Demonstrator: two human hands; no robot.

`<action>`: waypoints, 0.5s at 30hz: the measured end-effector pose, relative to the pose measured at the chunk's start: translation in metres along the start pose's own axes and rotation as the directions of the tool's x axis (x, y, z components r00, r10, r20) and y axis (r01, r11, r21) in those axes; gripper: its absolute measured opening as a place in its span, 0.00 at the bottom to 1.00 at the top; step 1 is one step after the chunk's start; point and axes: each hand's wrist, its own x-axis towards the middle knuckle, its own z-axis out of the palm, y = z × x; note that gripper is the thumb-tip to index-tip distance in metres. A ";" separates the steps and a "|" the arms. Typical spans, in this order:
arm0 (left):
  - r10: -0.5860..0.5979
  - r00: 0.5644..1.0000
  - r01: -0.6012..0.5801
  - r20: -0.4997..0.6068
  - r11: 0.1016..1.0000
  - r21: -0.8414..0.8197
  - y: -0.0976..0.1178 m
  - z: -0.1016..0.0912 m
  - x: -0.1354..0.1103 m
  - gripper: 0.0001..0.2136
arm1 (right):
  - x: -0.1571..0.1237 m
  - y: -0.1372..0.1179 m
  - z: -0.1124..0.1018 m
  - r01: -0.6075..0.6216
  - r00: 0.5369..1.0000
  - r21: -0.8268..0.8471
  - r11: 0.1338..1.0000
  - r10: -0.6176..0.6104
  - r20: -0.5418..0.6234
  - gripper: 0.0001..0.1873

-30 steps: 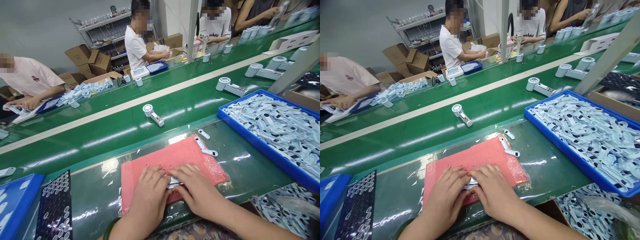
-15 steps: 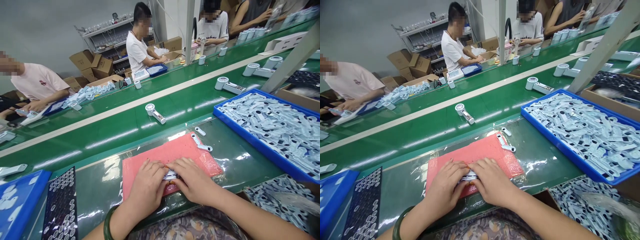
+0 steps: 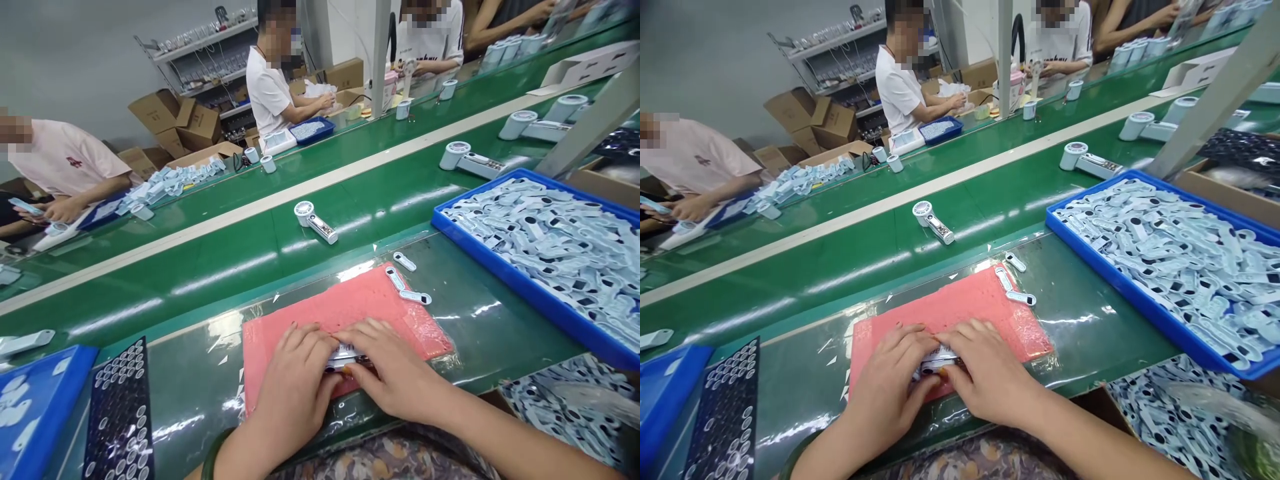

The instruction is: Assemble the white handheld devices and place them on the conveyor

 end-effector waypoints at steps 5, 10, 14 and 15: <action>0.137 0.990 -0.139 0.022 0.960 0.244 -0.024 -0.015 0.009 0.16 | -0.012 0.006 -0.020 0.027 0.989 -0.026 0.999 -0.030 -0.147 0.23; 0.168 0.986 -0.139 -0.004 0.828 0.543 -0.121 -0.065 0.052 0.12 | -0.026 0.027 -0.061 -0.202 0.902 -0.267 0.942 0.073 -0.426 0.13; -0.039 0.998 0.055 -0.039 0.771 0.635 -0.203 -0.092 0.097 0.21 | -0.018 0.043 -0.071 -0.379 0.886 -0.478 0.792 0.161 -0.434 0.10; -0.085 0.995 0.102 -0.056 0.780 0.617 -0.217 -0.094 0.104 0.22 | -0.014 0.045 -0.069 -0.398 0.891 -0.529 0.749 0.179 -0.418 0.09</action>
